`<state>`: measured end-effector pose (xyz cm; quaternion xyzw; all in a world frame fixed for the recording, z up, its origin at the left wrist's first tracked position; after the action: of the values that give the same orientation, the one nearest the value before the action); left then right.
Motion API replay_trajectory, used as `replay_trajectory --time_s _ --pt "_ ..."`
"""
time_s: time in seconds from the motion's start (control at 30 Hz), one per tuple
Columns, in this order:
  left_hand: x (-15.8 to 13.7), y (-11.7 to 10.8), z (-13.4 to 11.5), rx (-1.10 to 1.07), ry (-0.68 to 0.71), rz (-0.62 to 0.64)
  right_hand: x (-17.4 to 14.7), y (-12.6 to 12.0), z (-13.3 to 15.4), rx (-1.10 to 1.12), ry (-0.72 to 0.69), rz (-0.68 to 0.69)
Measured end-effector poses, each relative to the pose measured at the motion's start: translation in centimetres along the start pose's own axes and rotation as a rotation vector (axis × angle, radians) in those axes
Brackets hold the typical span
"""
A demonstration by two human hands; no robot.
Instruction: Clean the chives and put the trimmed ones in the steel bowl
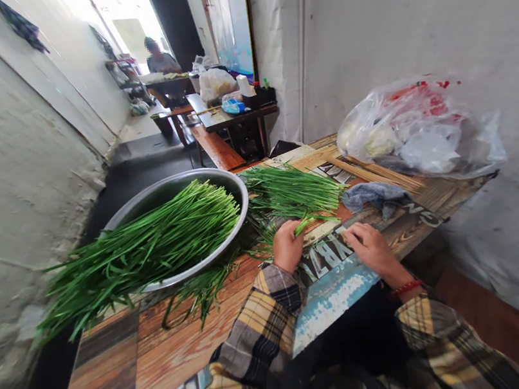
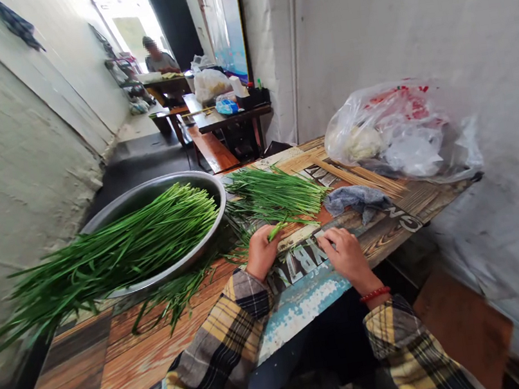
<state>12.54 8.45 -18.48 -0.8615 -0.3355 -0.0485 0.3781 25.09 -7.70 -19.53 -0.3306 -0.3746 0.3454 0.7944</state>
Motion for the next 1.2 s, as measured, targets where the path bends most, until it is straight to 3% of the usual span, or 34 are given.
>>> replay_trajectory --time_s 0.13,0.23,0.37,0.5,0.67,0.8,0.97,1.2 --pt "0.2 -0.5 0.4 -0.098 0.013 -0.140 0.8 -0.3 -0.8 0.060 -0.035 0.051" --pt "0.1 -0.9 0.0 -0.123 0.051 -0.224 2.1 -0.4 -1.6 0.061 0.018 -0.017" --pt "0.1 -0.9 0.0 -0.224 0.061 -0.208 3.6 -0.1 -2.7 -0.077 0.100 -0.076" --pt "0.2 -0.8 0.6 -0.334 -0.023 -0.246 4.0 0.5 -3.0 -0.224 0.136 -0.048" --pt "0.2 -1.0 0.8 -0.368 -0.064 -0.309 3.5 0.6 -2.9 -0.197 0.117 -0.100" --pt "0.3 -1.0 0.8 -0.344 -0.052 -0.294 3.3 0.2 -2.5 -0.094 0.054 -0.206" --pt "0.2 -0.8 0.6 -0.254 -0.022 -0.238 2.8 -0.2 -0.8 -0.009 -0.025 -0.207" --pt "-0.6 0.1 -1.7 -0.026 0.134 0.092 2.0 0.1 2.7 0.115 -0.060 -0.081"
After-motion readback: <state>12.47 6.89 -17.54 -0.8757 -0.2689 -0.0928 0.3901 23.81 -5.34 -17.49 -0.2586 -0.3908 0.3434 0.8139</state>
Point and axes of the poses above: each hand's wrist, its own x-axis towards the middle knuckle, its own y-axis out of the palm, z = x × y, the point moved 4 cm from there along x, towards the middle knuckle, and after that the axes turned 3 degrees about z, right-handed, at the moved point
